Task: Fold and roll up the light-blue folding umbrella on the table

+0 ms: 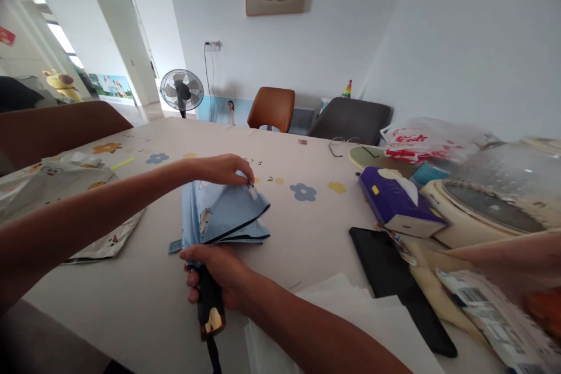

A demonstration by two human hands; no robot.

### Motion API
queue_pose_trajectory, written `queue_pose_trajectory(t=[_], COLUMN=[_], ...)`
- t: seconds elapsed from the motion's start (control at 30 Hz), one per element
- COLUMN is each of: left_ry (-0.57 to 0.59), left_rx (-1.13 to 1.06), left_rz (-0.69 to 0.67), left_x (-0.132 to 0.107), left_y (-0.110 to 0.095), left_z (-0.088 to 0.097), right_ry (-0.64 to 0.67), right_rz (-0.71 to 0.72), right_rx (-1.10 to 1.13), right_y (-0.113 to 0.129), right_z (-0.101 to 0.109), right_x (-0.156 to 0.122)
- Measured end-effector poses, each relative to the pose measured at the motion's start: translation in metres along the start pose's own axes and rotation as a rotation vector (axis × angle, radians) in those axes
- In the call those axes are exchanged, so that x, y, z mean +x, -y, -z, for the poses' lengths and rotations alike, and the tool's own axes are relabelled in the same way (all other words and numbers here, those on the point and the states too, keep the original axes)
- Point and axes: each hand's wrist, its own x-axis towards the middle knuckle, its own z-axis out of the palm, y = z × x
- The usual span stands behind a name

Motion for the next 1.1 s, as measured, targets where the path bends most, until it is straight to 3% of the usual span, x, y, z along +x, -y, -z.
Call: queue_pose_trajectory(t=[0.13,0.27,0.37,0.47,0.57,0.77,1.1], left_ry=[-0.155,-0.355,-0.452,-0.457,-0.453,-0.493,-0.528], left_rx=[0.270,0.437,0.477,0.495,0.430,0.318,0.287], left_rz=[-0.232,-0.235,-0.223,-0.221,-0.116,-0.082,-0.094], left_x=[-0.032,-0.083,-0.123,-0.157,-0.183,-0.209,-0.215], left_y=[-0.012,-0.009,0.010,0.036,0.062,0.091,0.096], left_z=[0.027,0.048,0.055,0.052,0.043,0.029,0.021], right_ry=[-0.015,-0.044,-0.075,-0.063,-0.021,-0.027,-0.073], right_rz=[-0.004,-0.018,-0.024,-0.020,-0.006,-0.032,-0.059], right_rx=[0.009,0.014,-0.002,-0.015,0.008,0.016,-0.026], right_y=[0.001,0.002,0.003,0.003,0.004,0.007,0.007], right_z=[0.000,-0.001,-0.001,0.000,0.001,-0.002,-0.003], right_x=[0.000,0.000,0.001,0.002,0.002,0.000,-0.001])
